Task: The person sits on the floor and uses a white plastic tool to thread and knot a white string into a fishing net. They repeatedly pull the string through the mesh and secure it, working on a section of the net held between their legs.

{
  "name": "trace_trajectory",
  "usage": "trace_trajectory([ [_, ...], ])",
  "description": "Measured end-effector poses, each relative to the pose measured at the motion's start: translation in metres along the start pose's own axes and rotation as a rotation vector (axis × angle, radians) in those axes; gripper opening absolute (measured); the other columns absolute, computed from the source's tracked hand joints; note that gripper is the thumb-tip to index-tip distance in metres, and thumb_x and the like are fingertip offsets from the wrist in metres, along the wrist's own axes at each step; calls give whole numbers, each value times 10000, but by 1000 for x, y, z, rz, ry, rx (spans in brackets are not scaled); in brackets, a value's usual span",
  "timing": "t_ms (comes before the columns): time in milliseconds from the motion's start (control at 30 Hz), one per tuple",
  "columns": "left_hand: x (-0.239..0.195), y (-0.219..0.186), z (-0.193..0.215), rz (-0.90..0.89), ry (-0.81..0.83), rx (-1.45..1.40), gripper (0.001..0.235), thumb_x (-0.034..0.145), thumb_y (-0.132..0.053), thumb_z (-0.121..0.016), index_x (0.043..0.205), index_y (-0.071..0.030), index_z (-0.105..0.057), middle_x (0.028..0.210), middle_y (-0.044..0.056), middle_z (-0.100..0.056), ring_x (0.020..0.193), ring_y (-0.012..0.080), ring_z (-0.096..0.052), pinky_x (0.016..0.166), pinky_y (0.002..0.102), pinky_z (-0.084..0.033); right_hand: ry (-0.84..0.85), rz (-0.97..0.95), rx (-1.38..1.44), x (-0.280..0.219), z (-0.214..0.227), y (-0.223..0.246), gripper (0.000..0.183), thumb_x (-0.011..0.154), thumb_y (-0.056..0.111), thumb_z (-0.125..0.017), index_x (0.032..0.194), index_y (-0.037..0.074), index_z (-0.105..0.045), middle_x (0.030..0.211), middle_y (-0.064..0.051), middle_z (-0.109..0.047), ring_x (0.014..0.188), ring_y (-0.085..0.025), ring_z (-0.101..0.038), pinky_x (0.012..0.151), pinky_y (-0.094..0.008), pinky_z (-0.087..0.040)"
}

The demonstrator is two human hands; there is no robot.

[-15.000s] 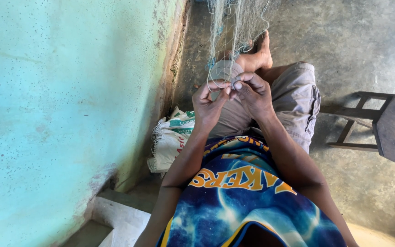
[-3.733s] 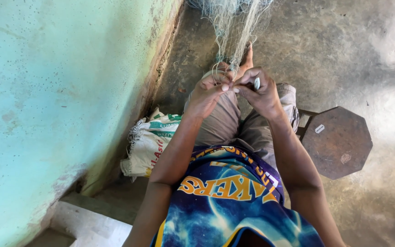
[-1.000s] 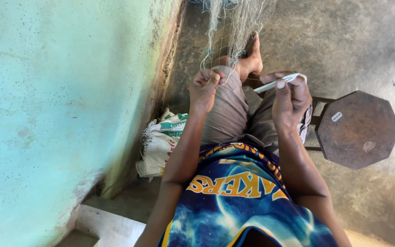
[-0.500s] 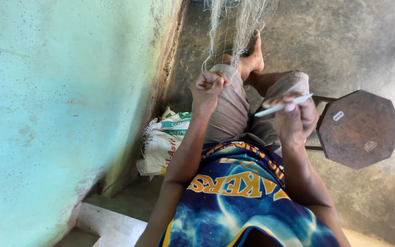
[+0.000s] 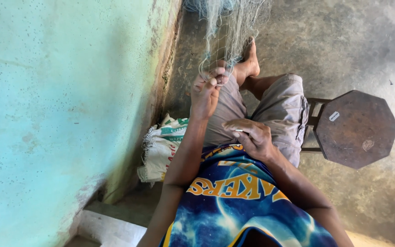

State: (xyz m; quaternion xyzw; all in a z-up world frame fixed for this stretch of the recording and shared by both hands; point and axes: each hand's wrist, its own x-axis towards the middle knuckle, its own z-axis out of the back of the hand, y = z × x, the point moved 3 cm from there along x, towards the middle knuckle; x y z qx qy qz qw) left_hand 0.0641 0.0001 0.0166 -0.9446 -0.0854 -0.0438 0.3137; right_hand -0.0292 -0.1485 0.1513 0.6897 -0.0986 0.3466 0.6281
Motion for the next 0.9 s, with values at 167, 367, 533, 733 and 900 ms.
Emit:
trace_trajectory([
  [167, 0, 8, 22, -8, -46, 38, 141, 994, -108, -651, 1050, -27, -549, 1188, 215, -690, 978, 255, -757, 950, 356, -614, 20, 37, -24, 8, -1, 0, 144, 955, -38, -636, 1057, -116, -701, 950, -251, -748, 883, -434, -766, 750, -532, -625],
  [367, -4, -9, 8, 98, -110, 86, 101, 971, -36, -693, 993, 14, -609, 1092, 194, -726, 949, 268, -769, 887, 372, -627, 50, 74, -44, 8, -4, 2, 143, 966, -36, -633, 1064, -117, -698, 947, -264, -732, 875, -487, -747, 710, -555, -620],
  [533, 1, -4, 10, 180, -193, 47, 260, 897, 49, -743, 893, -66, -510, 968, 213, -737, 845, 307, -777, 774, 349, -655, 61, 71, -51, 12, -3, 6, 138, 952, -24, -652, 1034, -122, -702, 930, -266, -728, 855, -473, -756, 705, -548, -617],
  [733, 7, -12, 1, 129, -142, 107, 331, 882, 47, -770, 864, -98, -473, 919, 182, -737, 850, 264, -766, 758, 311, -629, 60, 74, -66, 25, -1, 14, 132, 958, -11, -654, 1026, -111, -708, 926, -258, -726, 848, -459, -757, 692, -528, -614],
  [900, 13, -33, -18, 16, -149, 193, 260, 890, 30, -772, 867, -95, -546, 914, 114, -744, 888, 227, -767, 825, 311, -603, 78, 107, -141, 36, 0, 24, 144, 967, 20, -648, 1021, -92, -722, 936, -248, -733, 848, -453, -752, 685, -513, -611],
])
